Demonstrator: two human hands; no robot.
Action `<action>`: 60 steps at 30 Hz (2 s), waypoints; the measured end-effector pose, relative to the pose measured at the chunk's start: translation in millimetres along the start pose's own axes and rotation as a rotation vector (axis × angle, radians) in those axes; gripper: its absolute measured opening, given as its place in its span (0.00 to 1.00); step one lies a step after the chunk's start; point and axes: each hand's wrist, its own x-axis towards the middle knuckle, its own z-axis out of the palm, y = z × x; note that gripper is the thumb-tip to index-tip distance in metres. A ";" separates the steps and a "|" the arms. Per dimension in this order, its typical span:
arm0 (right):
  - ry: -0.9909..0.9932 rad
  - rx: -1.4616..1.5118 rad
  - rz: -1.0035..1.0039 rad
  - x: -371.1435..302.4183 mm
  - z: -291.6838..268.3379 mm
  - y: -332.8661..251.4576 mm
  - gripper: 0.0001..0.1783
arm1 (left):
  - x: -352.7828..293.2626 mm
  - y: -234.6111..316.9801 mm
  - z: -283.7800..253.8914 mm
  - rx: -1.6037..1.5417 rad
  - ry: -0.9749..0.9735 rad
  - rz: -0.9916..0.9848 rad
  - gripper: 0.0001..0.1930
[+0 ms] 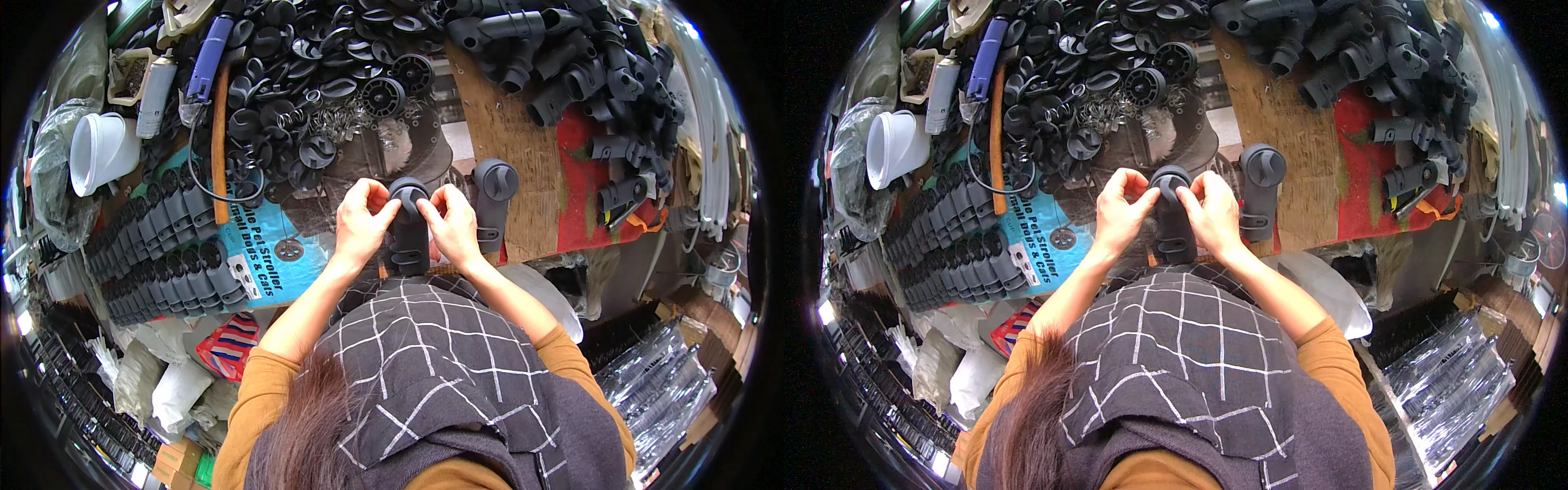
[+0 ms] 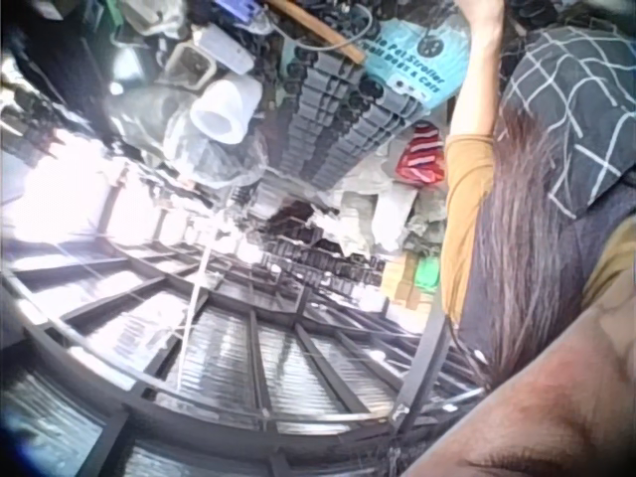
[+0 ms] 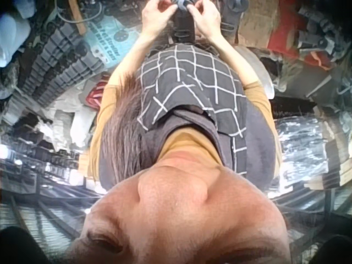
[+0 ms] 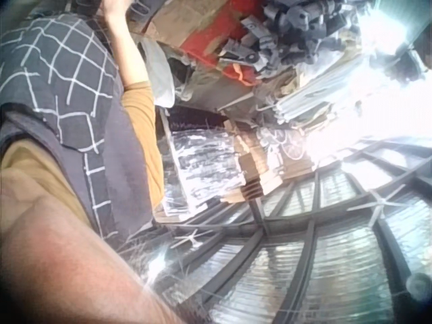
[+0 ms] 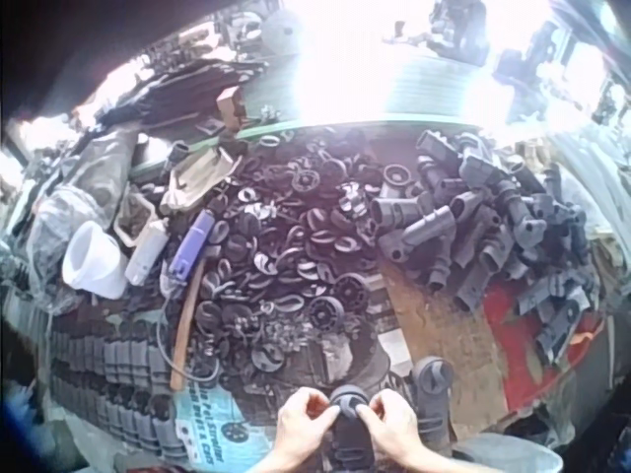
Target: The person repeatedly picks up small black plastic components from a cluttered workbench, snaps them together by hand, and places the assembled units into a white plastic bag. The process is continuous and repetitive throughout the clip.
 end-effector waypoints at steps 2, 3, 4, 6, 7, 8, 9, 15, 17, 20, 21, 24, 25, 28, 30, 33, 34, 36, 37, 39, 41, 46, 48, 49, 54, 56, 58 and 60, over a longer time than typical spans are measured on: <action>0.012 -0.068 0.002 4.1 4.2 6.0 0.14 | 4.2 -2.0 1.8 0.048 -0.010 0.025 0.14; 0.019 -0.112 0.017 5.8 5.6 8.1 0.13 | 5.2 -3.1 3.2 -0.025 -0.026 0.037 0.15; -0.008 0.022 0.000 6.8 6.8 9.6 0.14 | 5.7 -4.7 4.9 -0.096 -0.060 0.027 0.17; -0.089 0.274 0.011 7.9 8.1 11.4 0.16 | 6.5 -9.3 7.7 -0.079 -0.091 0.090 0.20; -0.096 0.255 0.013 8.4 8.2 11.8 0.17 | 7.2 -12.1 9.0 -0.072 -0.116 0.092 0.22; -0.117 0.245 0.022 9.3 8.7 11.8 0.18 | 6.2 -15.0 10.6 -0.097 -0.098 0.117 0.20; -0.116 0.247 0.017 10.8 8.4 12.1 0.19 | 5.8 -17.9 11.7 -0.097 -0.112 0.087 0.20; -0.180 0.133 0.041 23.3 7.4 14.7 0.20 | 17.1 -27.5 9.3 -0.012 -0.205 0.132 0.26; -0.232 0.172 0.088 27.0 5.5 16.2 0.21 | 27.6 -28.6 3.6 0.163 -0.332 0.191 0.30; -0.237 0.154 0.091 31.1 5.2 17.1 0.19 | 36.9 -29.8 1.4 0.008 -0.455 0.019 0.33; -0.248 0.165 0.083 32.9 6.3 16.8 0.19 | 37.7 -30.0 2.2 -0.040 -0.478 -0.041 0.33; -0.234 0.172 0.112 38.1 8.6 14.5 0.20 | 32.7 -26.3 8.3 0.085 -0.371 -0.013 0.33; -0.226 0.184 0.099 37.9 9.0 12.7 0.21 | 32.1 -22.6 9.8 0.168 -0.319 0.040 0.34; -0.166 0.145 0.093 28.0 3.4 3.9 0.33 | 23.3 -5.9 10.7 0.204 -0.183 0.004 0.34; -0.111 0.012 -0.049 12.1 -3.6 -6.3 0.40 | 24.6 9.2 6.5 0.039 -0.001 -0.091 0.35; -0.337 0.109 0.152 -16.1 -18.7 -26.1 0.41 | 22.0 27.9 -8.7 -0.440 -0.007 0.124 0.32; -0.308 0.340 0.114 -21.8 -21.9 -34.1 0.36 | 20.6 32.8 -11.0 -0.483 -0.055 0.270 0.35; -0.359 0.660 0.204 -29.6 -23.0 -50.2 0.31 | 20.8 42.0 -9.7 -0.393 0.056 0.328 0.37; -0.419 0.812 0.223 -31.6 -24.2 -56.2 0.30 | 21.7 46.4 -9.5 -0.316 0.117 0.362 0.38; -0.412 0.768 0.180 -34.7 -25.3 -63.2 0.29 | 18.4 55.0 -7.8 -0.379 0.141 0.331 0.40; -0.370 0.747 0.105 -37.1 -25.2 -64.5 0.29 | 13.5 64.4 -11.2 -0.396 0.103 0.329 0.42; -0.295 0.513 0.010 -44.1 -27.5 -58.4 0.29 | 3.5 83.2 -23.3 -1.047 -0.333 -0.194 0.36; -0.247 0.479 -0.043 -44.4 -28.1 -61.6 0.31 | 4.3 85.6 -19.9 -1.109 -0.114 -0.223 0.30; -0.266 0.473 -0.023 -43.9 -29.3 -64.3 0.31 | 4.7 85.5 -18.1 -1.099 -0.066 -0.183 0.28; 0.085 0.193 -0.294 -20.1 -39.9 -73.6 0.32 | 5.5 80.9 -15.7 -0.956 -0.061 -0.045 0.28; 0.321 -0.182 -0.584 -8.7 -44.3 -70.3 0.26 | 0.4 79.0 -10.5 -0.922 -0.101 -0.098 0.27; 0.258 -0.201 -0.647 -2.6 -44.2 -67.1 0.22 | -3.2 78.8 -4.2 -0.924 -0.130 -0.069 0.25; 0.200 -0.137 -0.598 -0.4 -44.3 -63.8 0.23 | -4.1 79.4 2.3 -0.868 -0.110 -0.027 0.25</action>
